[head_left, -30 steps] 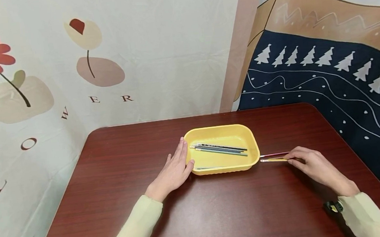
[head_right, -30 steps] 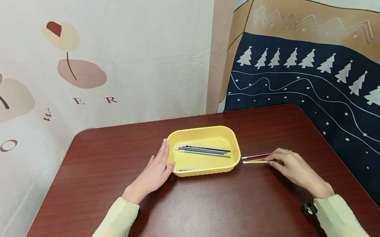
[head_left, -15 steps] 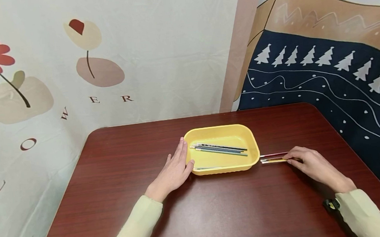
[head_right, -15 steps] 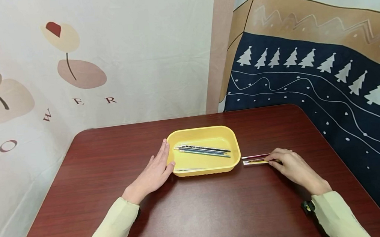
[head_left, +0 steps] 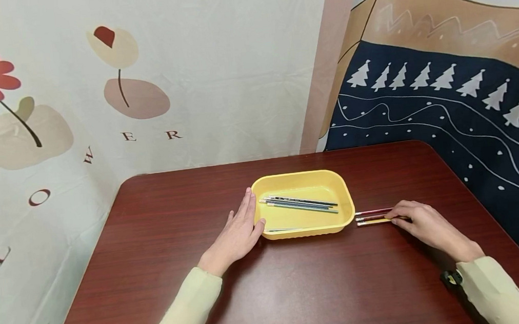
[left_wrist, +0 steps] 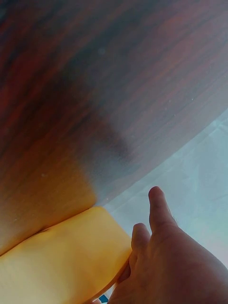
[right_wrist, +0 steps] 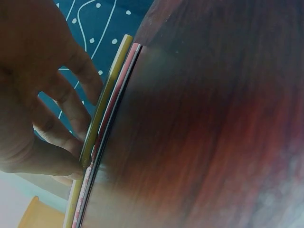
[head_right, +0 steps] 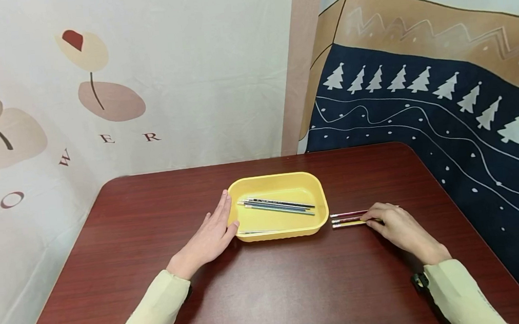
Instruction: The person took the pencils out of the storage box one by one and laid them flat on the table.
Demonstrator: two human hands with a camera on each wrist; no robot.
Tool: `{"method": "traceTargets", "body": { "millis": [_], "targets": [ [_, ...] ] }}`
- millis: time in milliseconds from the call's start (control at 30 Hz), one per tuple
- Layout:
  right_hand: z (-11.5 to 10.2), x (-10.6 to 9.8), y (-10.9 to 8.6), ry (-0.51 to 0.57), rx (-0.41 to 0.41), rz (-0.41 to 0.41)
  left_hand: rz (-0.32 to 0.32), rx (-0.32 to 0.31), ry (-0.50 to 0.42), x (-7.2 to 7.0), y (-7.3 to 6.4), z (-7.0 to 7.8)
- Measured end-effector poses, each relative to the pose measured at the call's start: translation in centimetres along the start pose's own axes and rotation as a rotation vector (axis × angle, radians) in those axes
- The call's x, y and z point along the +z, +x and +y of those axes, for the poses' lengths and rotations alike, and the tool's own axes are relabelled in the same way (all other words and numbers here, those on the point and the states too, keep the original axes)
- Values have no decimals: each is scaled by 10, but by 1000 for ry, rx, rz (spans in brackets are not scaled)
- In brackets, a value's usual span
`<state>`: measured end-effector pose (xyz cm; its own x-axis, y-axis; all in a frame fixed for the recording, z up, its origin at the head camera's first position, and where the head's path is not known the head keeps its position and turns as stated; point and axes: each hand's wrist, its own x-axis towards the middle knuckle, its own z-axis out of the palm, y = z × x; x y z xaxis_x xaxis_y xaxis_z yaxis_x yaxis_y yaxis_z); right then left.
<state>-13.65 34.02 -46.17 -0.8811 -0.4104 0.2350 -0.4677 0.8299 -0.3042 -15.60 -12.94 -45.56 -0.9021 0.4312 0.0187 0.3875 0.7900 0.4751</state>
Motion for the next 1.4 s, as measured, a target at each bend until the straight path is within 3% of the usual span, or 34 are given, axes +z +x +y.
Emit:
{"method": "traceTargets", "body": {
  "millis": [833, 1400],
  "targets": [
    [0, -1, 4, -8, 4, -66, 4, 3, 1, 0, -1, 0],
    [-1, -1, 5, 13, 56, -107, -15, -8, 0, -3, -1, 2]
  ]
}}
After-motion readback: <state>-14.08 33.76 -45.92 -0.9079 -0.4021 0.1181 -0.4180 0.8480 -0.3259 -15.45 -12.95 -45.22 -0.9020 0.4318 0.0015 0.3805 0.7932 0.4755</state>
